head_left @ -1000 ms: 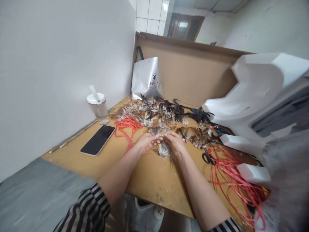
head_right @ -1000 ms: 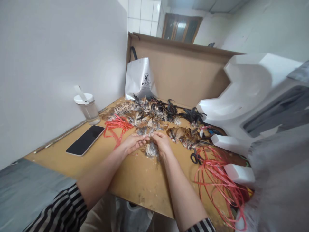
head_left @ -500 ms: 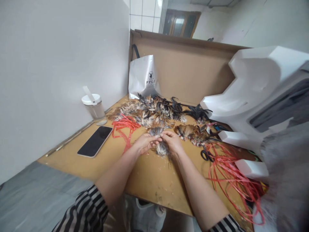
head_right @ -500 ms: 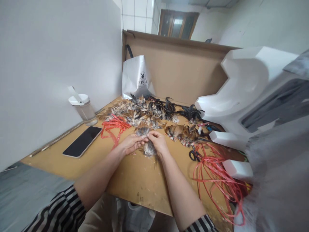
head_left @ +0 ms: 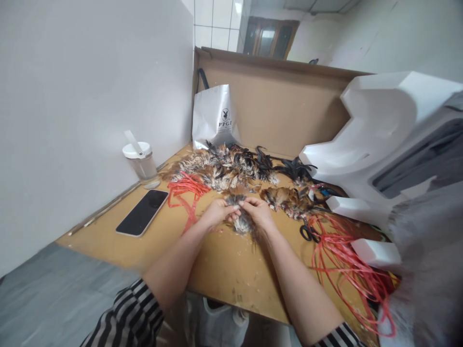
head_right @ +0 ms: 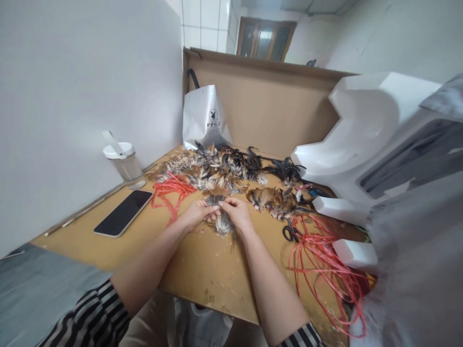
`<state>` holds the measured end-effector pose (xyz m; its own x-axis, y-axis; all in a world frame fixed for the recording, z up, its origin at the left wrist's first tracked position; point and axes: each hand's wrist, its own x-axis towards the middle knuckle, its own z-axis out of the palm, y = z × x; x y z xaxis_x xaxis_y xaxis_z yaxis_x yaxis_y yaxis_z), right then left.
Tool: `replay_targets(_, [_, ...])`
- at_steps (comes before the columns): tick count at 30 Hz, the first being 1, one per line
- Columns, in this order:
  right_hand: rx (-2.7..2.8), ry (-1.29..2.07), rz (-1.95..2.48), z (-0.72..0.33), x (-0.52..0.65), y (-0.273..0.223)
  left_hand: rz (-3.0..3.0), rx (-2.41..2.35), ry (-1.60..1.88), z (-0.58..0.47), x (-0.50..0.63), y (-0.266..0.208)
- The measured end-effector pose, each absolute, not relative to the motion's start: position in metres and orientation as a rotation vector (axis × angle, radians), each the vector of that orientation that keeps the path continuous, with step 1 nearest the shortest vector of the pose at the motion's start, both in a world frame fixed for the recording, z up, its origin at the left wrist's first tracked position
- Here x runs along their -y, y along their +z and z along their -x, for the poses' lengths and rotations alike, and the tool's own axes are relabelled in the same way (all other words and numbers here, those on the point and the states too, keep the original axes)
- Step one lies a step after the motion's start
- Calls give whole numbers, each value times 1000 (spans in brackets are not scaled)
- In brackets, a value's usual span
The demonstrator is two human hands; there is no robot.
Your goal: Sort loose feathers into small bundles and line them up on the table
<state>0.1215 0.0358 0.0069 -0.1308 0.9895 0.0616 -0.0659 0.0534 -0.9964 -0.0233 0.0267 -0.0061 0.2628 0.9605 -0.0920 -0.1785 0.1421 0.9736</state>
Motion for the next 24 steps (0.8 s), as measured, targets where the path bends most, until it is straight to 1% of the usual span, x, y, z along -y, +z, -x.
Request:
replay_targets(6, [1227,1333,1032,-117,-35,3,-1110,-901,1018,25,-27,-7])
replay_targets(8, [1239,1293,1052,-117,-38,5,-1083,-896,1063,28,-29,-5])
replay_targets(10, [1310,1196,1081,-119,-42,7,-1008,-883,1180,33,-31,-2])
replay_targets(13, [1584,986,1146,-121,-50,12,-817,-843,1409,41,-35,2])
replay_targets(15, [1844,811,1206,-119,-55,16,-723,-831,1496,45,-38,3])
replay_targets(21, [2435,113,1399,-98,-62,30,-702,-842,1520,48,-43,1])
replay_targets(24, [2703,-32,1306,-89,-62,35,-662,-873,1534,48,-45,1])
